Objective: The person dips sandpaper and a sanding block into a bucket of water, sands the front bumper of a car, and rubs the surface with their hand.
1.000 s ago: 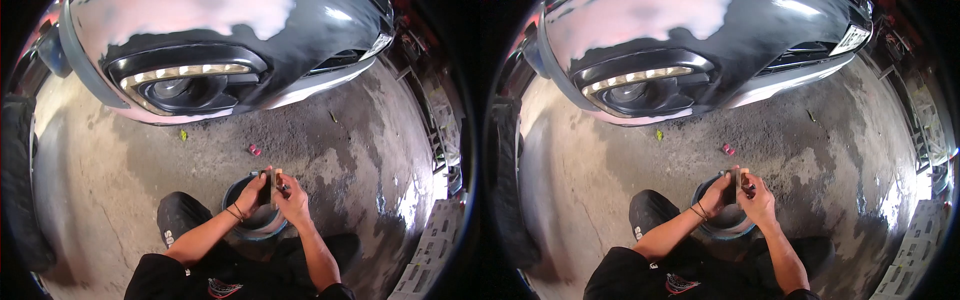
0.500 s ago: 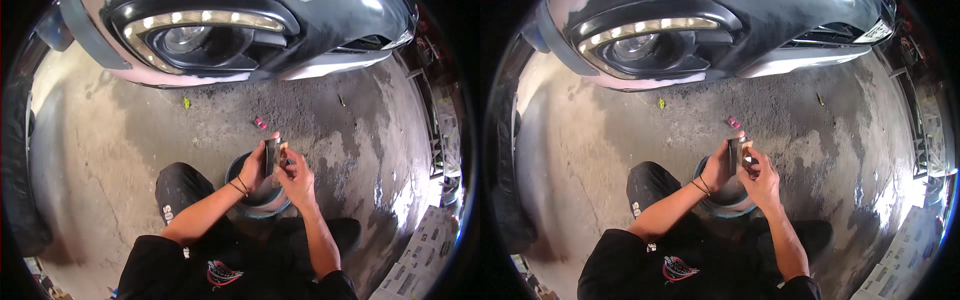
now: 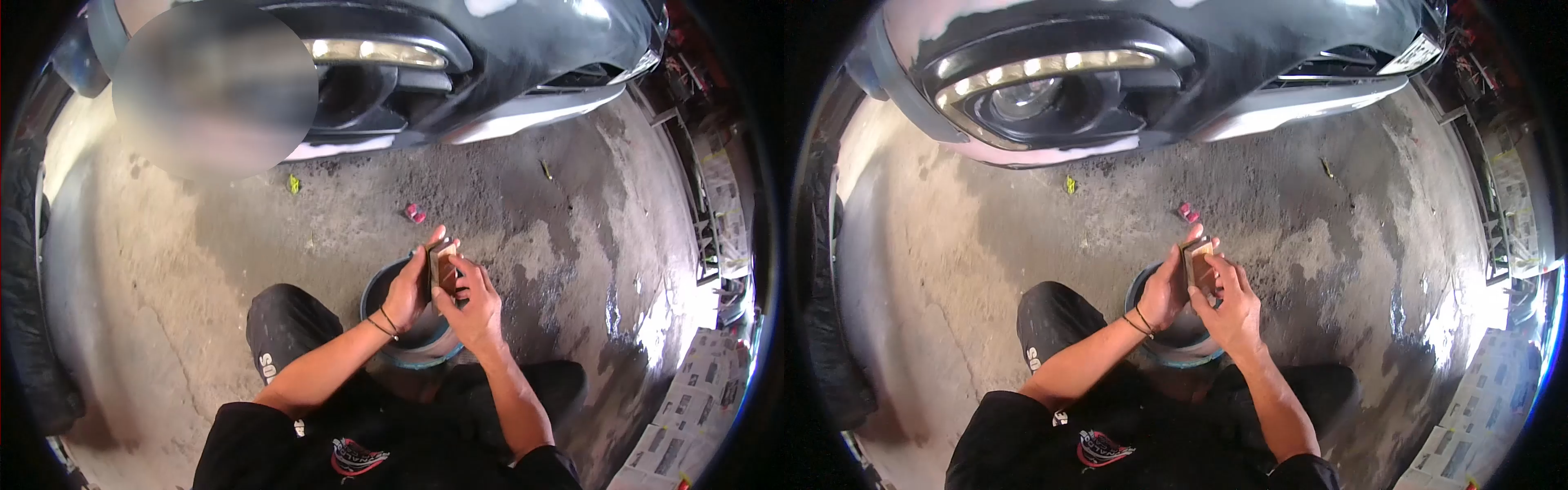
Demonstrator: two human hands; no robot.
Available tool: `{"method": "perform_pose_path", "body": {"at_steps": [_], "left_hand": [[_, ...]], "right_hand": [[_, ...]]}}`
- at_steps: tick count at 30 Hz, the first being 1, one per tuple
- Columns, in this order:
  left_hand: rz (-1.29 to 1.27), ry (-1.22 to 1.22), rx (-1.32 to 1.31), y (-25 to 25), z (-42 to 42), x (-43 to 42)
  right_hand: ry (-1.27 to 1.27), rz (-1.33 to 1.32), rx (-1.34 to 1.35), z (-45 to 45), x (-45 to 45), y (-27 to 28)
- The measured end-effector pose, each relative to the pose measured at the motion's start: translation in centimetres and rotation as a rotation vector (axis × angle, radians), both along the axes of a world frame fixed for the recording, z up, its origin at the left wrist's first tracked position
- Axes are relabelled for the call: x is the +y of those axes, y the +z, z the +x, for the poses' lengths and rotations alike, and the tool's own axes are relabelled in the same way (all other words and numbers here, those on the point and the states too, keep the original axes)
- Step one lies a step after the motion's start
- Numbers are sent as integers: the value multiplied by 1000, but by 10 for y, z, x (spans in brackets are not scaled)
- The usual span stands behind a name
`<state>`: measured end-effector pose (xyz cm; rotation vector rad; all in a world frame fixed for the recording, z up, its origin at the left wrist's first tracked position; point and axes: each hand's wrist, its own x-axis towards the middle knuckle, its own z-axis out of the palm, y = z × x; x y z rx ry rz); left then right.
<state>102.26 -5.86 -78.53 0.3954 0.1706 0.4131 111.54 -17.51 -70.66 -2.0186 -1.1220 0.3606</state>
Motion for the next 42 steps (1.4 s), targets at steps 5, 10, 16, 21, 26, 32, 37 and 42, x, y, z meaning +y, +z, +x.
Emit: {"method": "perform_pose_path", "body": {"at_steps": [5,10,16,21,26,32,37,42], "left_hand": [[54,38,-23,5,-2,-6],[25,41,11,20,-10,-9],[72,46,24,34,-6,-8],[121,68,-25,25,7,13],[1334,126,631,-68,2,58],[1496,-335,1091,-102,-6,71],[1483,-269,1071,-106,-7,69],[1506,-276,1098,-100,-8,67]], "right_hand": [[5,15,31,3,0,-6],[57,159,-169,0,6,-6],[-107,197,258,1,5,-3],[-110,196,-65,15,19,66],[11,510,23,29,59,169],[423,792,930,14,78,228],[443,828,1112,11,84,219],[420,839,1210,17,89,214]]}}
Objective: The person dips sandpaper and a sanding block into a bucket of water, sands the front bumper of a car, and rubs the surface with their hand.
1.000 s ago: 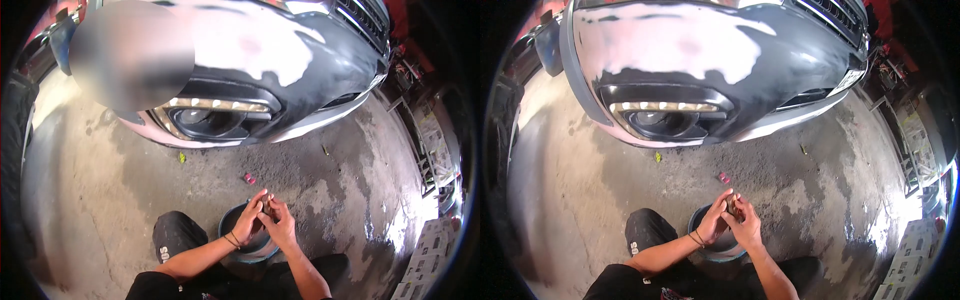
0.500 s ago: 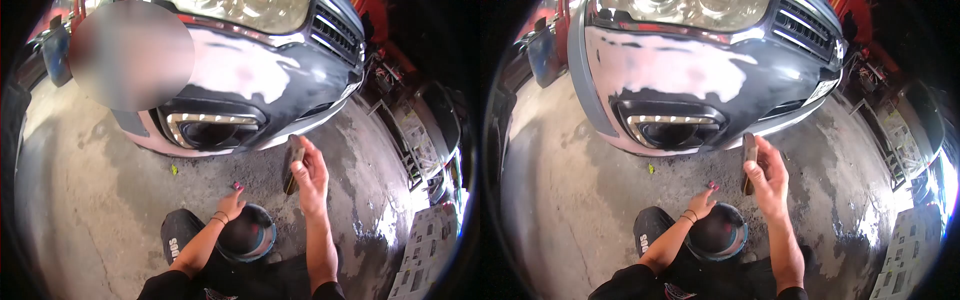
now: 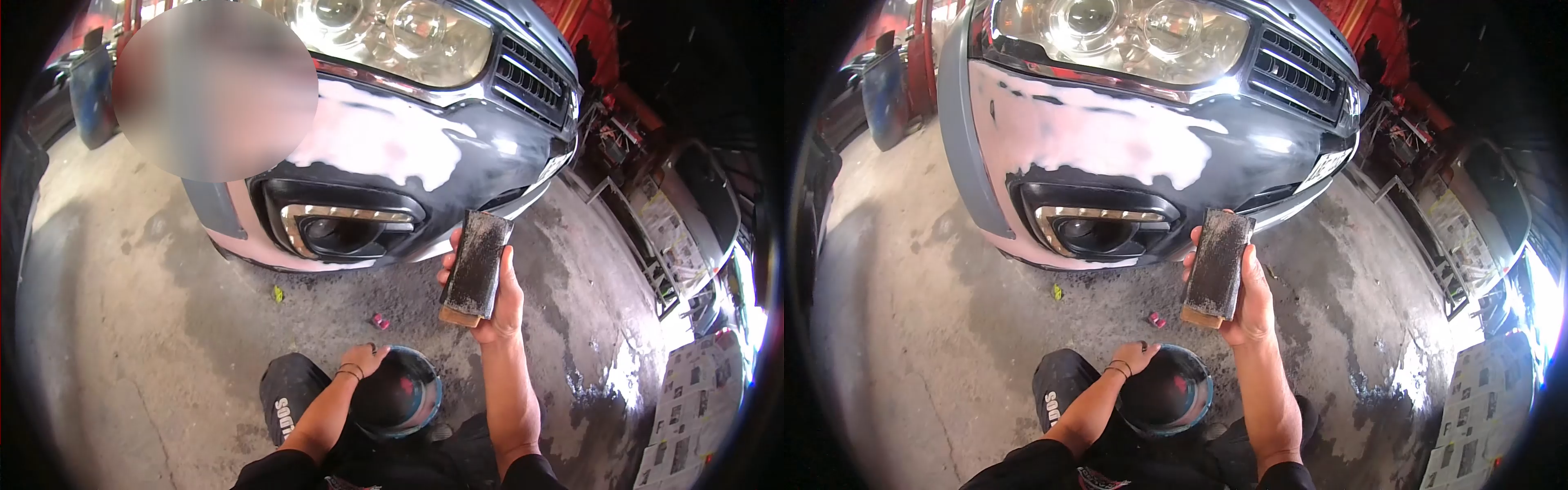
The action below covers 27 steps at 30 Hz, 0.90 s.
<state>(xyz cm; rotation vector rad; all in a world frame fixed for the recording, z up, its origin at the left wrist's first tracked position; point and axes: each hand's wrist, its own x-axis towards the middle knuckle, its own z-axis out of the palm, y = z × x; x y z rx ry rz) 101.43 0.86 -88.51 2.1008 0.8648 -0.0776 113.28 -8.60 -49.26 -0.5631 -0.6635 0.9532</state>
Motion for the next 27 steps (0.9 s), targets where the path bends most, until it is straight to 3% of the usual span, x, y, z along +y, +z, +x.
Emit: {"method": "perform_pose_path", "body": {"at_steps": [1,4,7,9,11,12,14,15,17,18,20,21,22,23,25,27], "left_hand": [[-2,-1,6,-3,1,2],[16,157,-350,-22,-1,-7],[174,275,-715,44,0,-11],[-430,222,-825,80,1,-15],[-913,38,-684,83,-4,-18],[-892,-101,-543,76,-6,-20],[-314,-415,-315,48,-5,-36],[-336,-429,-287,32,0,-46],[46,-554,73,-1,8,-70],[46,-574,96,-11,11,-79],[393,-549,350,-30,8,-101],[137,-595,503,-45,23,-97],[250,-608,361,-118,10,-106],[207,-608,450,-139,13,-109],[169,-627,546,-151,18,-110],[154,-549,462,-139,19,-100]], "right_hand": [[-1,-2,6,2,0,-2],[6,-56,-130,6,-9,-14],[-176,-420,-643,10,-28,-37],[-206,-642,-794,16,-44,-71],[-244,-864,-1022,22,-65,-98],[-251,-888,-1054,26,-76,-110],[-243,-935,-1060,35,-94,-121],[-275,-946,-1038,38,-99,-125],[-361,-947,-964,40,-110,-134],[-368,-955,-934,41,-113,-136],[-487,-991,-1163,36,-126,-129],[-502,-992,-1232,37,-133,-123],[-517,-1017,-1209,37,-139,-122],[-561,-1005,-1227,39,-144,-121],[-630,-1010,-1255,38,-153,-117],[-668,-1019,-1247,40,-162,-115]]}}
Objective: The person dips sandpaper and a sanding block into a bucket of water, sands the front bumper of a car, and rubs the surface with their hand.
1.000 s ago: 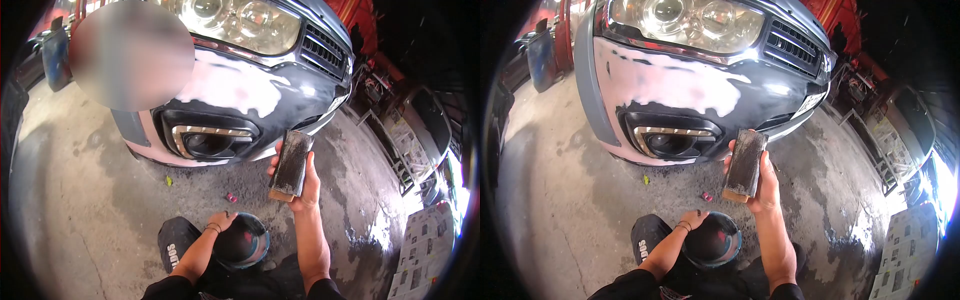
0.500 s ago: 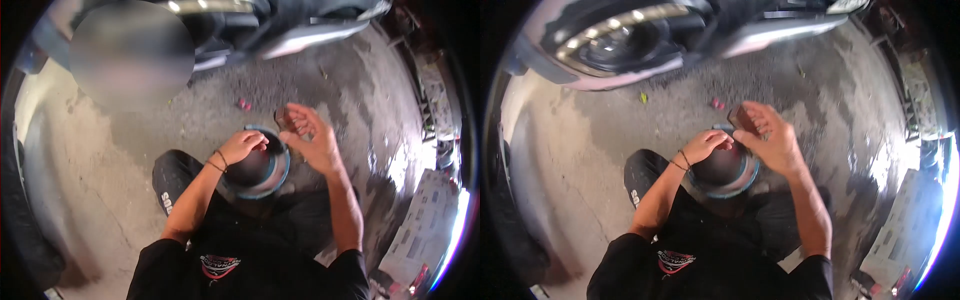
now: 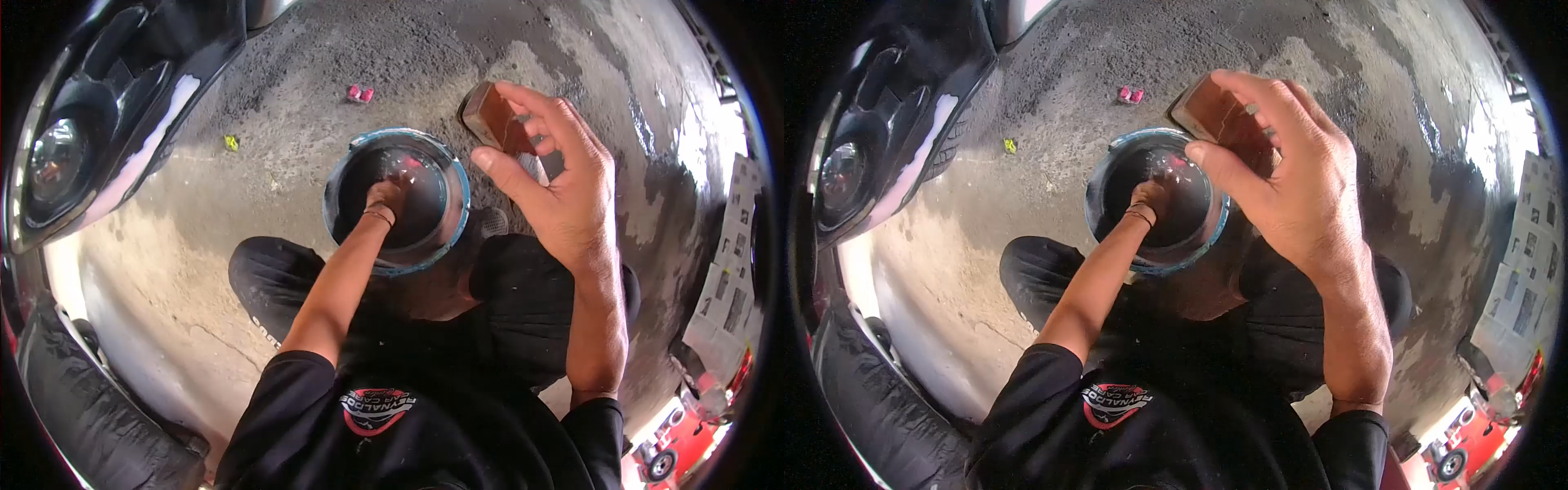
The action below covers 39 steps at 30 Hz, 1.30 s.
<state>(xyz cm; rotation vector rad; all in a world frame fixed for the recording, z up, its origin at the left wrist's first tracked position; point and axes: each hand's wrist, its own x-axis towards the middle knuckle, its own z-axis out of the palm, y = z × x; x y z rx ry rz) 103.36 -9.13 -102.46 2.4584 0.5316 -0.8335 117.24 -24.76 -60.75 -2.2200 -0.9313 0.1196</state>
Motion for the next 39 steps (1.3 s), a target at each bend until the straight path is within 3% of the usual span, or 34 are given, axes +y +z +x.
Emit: {"method": "perform_pose_path", "body": {"at_steps": [3,4,5,9,13,15,16,20,27,36,39], "left_hand": [[-51,101,-74,42,9,22],[1,-150,-222,64,2,32],[8,-160,-221,73,3,42],[-229,-6,-237,131,-3,67],[-484,80,-341,144,-27,79],[-912,230,-476,134,-33,83],[-996,266,-410,130,-35,90],[-1036,341,-436,154,-34,91],[-881,134,-424,151,-38,97],[-959,376,-435,147,-40,83],[-761,323,-361,145,-36,79]], "right_hand": [[-24,21,-24,2,-8,4],[-35,25,-34,2,-10,6],[-44,31,-45,2,-12,8],[-79,105,-40,0,-19,12],[-94,109,-81,-2,-23,15],[-100,111,-82,-2,-22,14],[-98,110,-94,-2,-22,12],[-90,102,-90,-3,-20,8],[-52,111,-45,0,-12,4],[-18,76,-55,3,-7,0],[-19,88,-34,2,-7,0]]}}
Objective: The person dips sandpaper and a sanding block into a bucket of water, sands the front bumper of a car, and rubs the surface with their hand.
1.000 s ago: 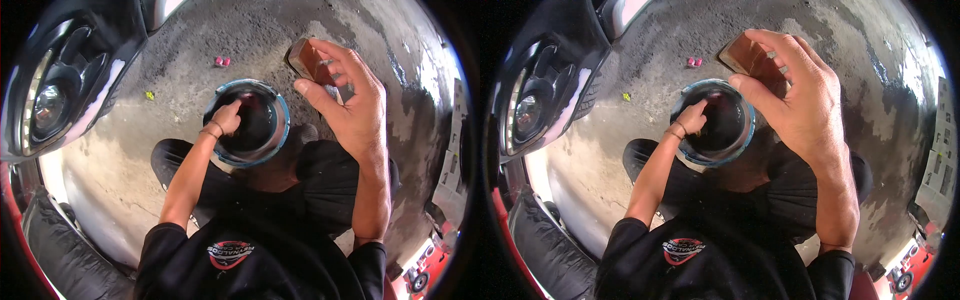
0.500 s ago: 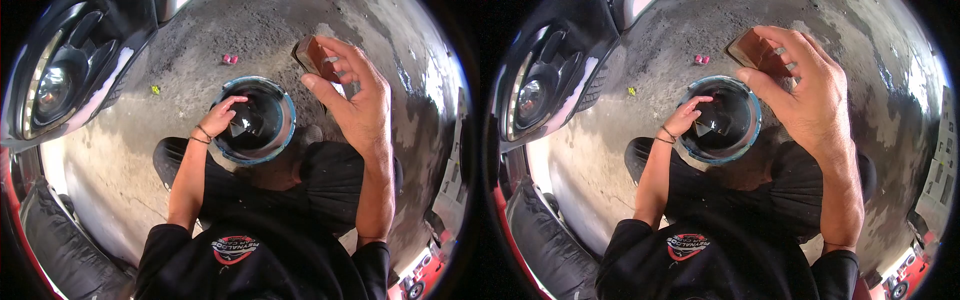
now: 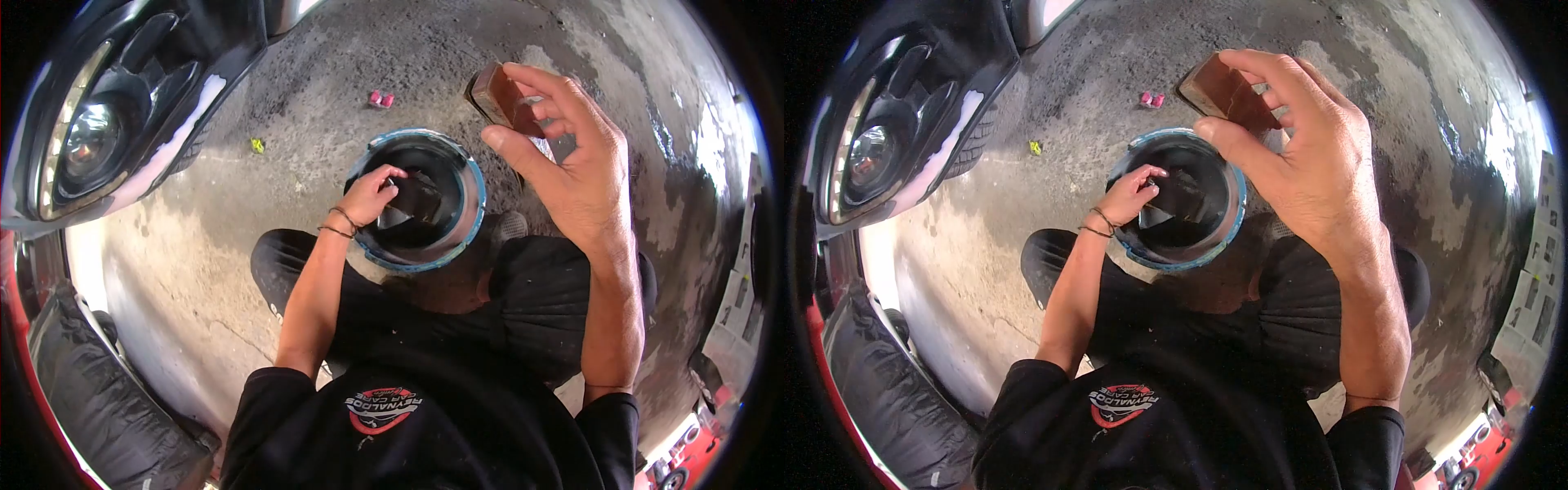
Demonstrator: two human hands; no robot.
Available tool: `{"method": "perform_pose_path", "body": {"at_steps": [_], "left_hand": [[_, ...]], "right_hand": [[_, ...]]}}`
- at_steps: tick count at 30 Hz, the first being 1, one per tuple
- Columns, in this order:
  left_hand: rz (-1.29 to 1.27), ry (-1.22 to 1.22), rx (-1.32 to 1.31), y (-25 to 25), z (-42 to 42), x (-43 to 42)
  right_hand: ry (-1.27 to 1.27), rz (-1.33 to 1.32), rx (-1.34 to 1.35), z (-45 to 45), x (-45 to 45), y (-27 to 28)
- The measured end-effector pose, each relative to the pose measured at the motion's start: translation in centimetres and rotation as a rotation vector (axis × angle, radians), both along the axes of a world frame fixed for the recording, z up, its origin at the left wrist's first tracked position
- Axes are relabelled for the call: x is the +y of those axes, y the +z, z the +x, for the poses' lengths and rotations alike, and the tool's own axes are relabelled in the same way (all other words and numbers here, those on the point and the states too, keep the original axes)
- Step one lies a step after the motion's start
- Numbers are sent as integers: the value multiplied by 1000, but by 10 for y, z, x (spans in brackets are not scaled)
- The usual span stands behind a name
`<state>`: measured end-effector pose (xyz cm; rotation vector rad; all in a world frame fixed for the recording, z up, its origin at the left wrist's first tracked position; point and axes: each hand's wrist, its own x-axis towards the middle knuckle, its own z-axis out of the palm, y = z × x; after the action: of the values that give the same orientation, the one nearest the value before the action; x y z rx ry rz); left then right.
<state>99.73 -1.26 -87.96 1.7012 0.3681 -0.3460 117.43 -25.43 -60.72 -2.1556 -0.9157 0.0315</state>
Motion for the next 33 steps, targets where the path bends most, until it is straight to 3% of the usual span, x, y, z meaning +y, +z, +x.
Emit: {"method": "perform_pose_path", "body": {"at_steps": [2,3,4,6,7,9,12,14,15,16,18,19,20,22,26,28,29,31,32,33], "left_hand": [[310,-131,166,7,3,-4],[343,-142,-14,-8,-4,-6],[422,-261,1,-22,-8,-4],[724,-618,299,-10,6,-18],[725,-620,290,-2,8,-32],[1189,-345,93,11,8,-63],[1214,-519,-21,9,55,-80],[900,-700,241,-13,92,-94],[772,-534,102,-51,90,-99],[779,-535,92,-62,92,-103],[1042,-569,174,-77,84,-116],[1311,-269,-224,-102,49,-119],[1308,-290,-231,-111,45,-111],[1204,-498,216,-124,40,-98],[1178,-738,258,-149,45,-41],[704,-477,-78,-116,39,-10],[711,-472,-72,-82,42,-7],[0,-240,297,-8,46,-4],[6,-223,288,-3,42,3],[74,-228,15,2,37,12]], "right_hand": [[14,19,2,0,1,2],[9,18,-1,0,1,2],[24,28,-15,1,1,3],[35,36,-34,1,0,5],[21,39,-30,0,-1,6],[-1,38,-33,1,-4,7],[-38,48,-100,2,-10,9],[-58,59,-127,-1,-13,16],[-63,64,-135,-3,-14,18],[-68,67,-124,-5,-16,20],[-88,69,-112,-6,-22,23],[-102,73,-107,-8,-26,25],[-120,77,-99,-9,-29,25],[-139,75,-101,-12,-36,29],[-131,95,-118,-10,-42,28],[-120,96,-112,-8,-42,24],[-104,96,-117,-6,-41,23],[-91,60,-57,-3,-38,18],[-81,17,1,-1,-34,16],[-56,-26,15,-1,-30,16]]}}
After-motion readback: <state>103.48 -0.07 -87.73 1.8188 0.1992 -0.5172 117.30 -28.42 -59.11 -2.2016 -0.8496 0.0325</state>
